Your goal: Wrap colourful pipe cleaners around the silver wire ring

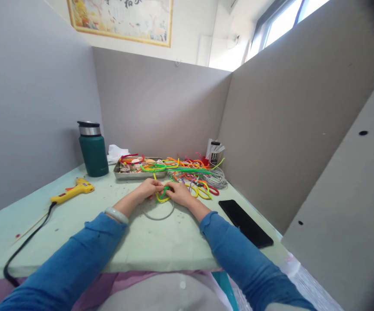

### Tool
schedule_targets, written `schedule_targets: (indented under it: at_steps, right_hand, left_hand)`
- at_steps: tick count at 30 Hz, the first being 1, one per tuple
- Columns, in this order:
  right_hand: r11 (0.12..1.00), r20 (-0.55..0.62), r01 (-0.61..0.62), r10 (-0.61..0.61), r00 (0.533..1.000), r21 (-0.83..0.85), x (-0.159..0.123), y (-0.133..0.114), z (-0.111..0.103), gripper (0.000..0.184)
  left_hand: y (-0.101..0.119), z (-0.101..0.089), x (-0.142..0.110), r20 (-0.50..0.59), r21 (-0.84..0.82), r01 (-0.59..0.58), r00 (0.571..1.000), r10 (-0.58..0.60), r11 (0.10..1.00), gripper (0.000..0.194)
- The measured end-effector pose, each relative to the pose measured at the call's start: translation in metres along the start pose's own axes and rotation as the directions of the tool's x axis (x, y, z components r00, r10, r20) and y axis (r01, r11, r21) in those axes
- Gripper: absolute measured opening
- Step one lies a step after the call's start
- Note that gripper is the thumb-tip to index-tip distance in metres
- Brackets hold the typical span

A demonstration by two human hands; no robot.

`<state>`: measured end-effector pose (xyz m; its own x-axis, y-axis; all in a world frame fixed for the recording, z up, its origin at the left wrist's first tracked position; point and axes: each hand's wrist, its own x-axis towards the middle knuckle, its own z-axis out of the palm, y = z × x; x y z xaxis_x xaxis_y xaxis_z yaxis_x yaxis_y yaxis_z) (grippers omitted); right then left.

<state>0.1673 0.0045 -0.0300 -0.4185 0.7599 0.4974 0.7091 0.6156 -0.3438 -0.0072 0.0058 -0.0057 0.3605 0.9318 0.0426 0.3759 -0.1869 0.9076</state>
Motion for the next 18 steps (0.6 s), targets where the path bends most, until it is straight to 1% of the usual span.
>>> schedule_targets:
  at_steps: [6, 13, 18]
  right_hand:
    - [1.0, 0.015, 0.013, -0.014, 1.0, 0.014, -0.0004, 0.0008, 0.0003, 0.019]
    - [0.999, 0.007, 0.023, -0.023, 1.0, 0.04, -0.0004, 0.0009, 0.0006, 0.017]
    - [0.996, -0.015, 0.028, -0.027, 1.0, 0.084, -0.0002, -0.0013, -0.001, 0.017]
  left_hand:
    - [0.0001, 0.0009, -0.0008, 0.013, -0.023, 0.02, 1.0, -0.019, 1.0, 0.034]
    - [-0.0037, 0.0006, 0.0022, -0.013, -0.022, 0.028, 0.999, -0.029, 0.999, 0.034]
    - [-0.0002, 0.0001, 0.001, -0.037, -0.082, 0.033, 0.999, -0.037, 0.996, 0.037]
